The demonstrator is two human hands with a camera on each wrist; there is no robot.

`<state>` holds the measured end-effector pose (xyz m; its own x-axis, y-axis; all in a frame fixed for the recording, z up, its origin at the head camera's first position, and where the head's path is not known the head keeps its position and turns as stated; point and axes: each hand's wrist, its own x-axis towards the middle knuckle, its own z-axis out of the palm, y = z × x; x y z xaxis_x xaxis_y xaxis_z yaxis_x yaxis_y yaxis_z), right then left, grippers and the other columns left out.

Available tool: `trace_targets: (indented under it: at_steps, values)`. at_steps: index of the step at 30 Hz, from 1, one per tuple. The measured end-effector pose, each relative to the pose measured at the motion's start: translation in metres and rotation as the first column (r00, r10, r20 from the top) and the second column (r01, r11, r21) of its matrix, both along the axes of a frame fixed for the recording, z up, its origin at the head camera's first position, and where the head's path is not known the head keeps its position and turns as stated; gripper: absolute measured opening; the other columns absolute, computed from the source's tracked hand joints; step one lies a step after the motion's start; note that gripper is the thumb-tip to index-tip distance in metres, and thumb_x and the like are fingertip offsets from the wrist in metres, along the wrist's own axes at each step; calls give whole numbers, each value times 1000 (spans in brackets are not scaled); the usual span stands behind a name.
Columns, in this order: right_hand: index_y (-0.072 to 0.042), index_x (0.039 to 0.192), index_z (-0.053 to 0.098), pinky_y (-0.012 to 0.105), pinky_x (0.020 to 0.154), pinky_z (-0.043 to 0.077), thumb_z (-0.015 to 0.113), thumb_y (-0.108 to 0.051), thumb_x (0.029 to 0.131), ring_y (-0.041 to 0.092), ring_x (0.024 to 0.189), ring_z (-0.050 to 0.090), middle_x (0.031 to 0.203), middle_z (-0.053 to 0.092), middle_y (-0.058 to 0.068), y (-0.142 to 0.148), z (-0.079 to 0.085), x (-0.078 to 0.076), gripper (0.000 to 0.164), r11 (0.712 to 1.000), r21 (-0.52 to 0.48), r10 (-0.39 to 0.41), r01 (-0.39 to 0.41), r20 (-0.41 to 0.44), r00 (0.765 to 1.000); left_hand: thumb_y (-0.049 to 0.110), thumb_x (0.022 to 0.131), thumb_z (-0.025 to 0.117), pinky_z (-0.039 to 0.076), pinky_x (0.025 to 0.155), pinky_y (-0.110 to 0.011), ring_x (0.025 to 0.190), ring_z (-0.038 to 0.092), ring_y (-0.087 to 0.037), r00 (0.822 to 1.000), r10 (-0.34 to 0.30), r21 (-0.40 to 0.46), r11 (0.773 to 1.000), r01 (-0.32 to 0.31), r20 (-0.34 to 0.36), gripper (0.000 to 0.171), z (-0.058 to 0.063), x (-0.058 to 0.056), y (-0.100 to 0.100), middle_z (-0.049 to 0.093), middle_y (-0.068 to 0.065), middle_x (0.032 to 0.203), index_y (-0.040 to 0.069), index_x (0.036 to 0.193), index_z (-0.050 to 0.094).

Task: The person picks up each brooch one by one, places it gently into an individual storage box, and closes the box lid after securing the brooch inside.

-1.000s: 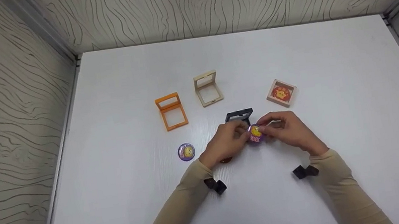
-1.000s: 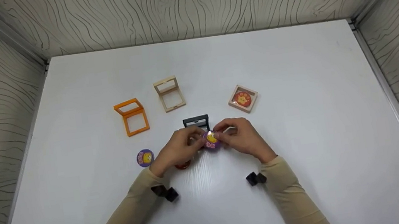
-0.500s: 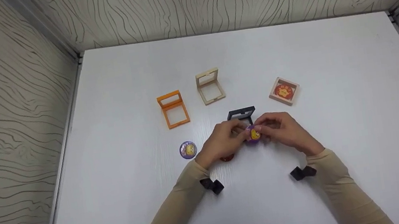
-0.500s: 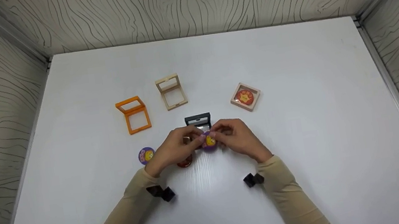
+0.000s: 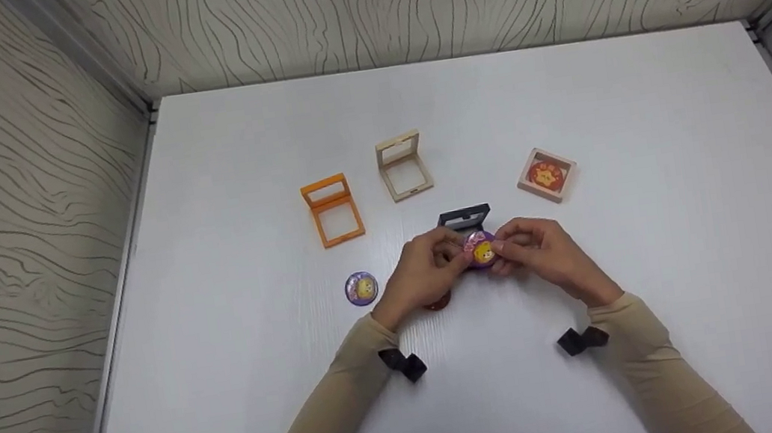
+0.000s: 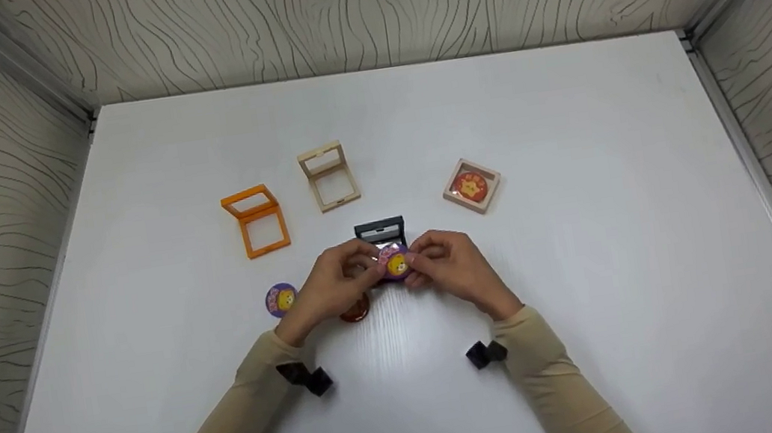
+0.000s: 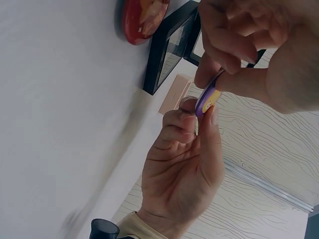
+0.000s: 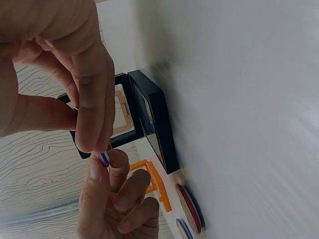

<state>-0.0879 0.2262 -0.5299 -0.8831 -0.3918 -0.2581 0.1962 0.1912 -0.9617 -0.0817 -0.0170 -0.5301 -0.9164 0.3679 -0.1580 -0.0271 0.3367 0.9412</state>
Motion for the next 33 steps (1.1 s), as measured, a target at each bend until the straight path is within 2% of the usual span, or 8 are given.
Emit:
trace_targets:
  at_steps: [6,11,17,25,33]
  values:
    - [12,117,67,31,78,64,69,-14,105,18,84,78,103,78,16,-3,0,-2,29,1000,15,-15,16,-20,1000,17,102,72,51,85,-26,82,66,-3,1000,20,-35,999,-20,-13,19,-2,-1,-3,80,-1,100,11,119,75]
    - [11,116,71,29,75,63,72,-15,103,16,82,77,103,76,18,-6,0,-4,29,999,37,-24,26,-43,999,18,102,72,52,87,-29,84,66,-7,999,38,-35,999,-38,-8,19,-2,-2,-5,80,-1,100,11,120,76]
    - [10,115,72,27,73,62,74,-16,102,11,78,75,101,77,18,-10,-2,-8,28,995,77,-54,58,-58,997,24,103,72,53,99,-36,99,69,-10,996,86,-89,992,-86,-8,19,-4,-4,-5,80,1,102,13,117,79]
    - [9,113,74,25,71,62,75,-15,101,11,75,74,96,78,19,-17,-10,-15,26,988,118,-88,95,-63,994,26,100,75,57,89,-32,92,75,-11,986,169,-98,981,-168,5,17,-11,-10,-6,82,-1,97,11,104,82]
    - [7,112,75,23,70,61,74,-16,102,10,73,75,94,79,17,-20,-15,-17,25,981,159,-101,115,-90,991,20,98,75,57,86,-31,92,75,-14,985,175,-125,977,-174,-9,13,-12,-13,-7,82,-5,98,9,103,81]
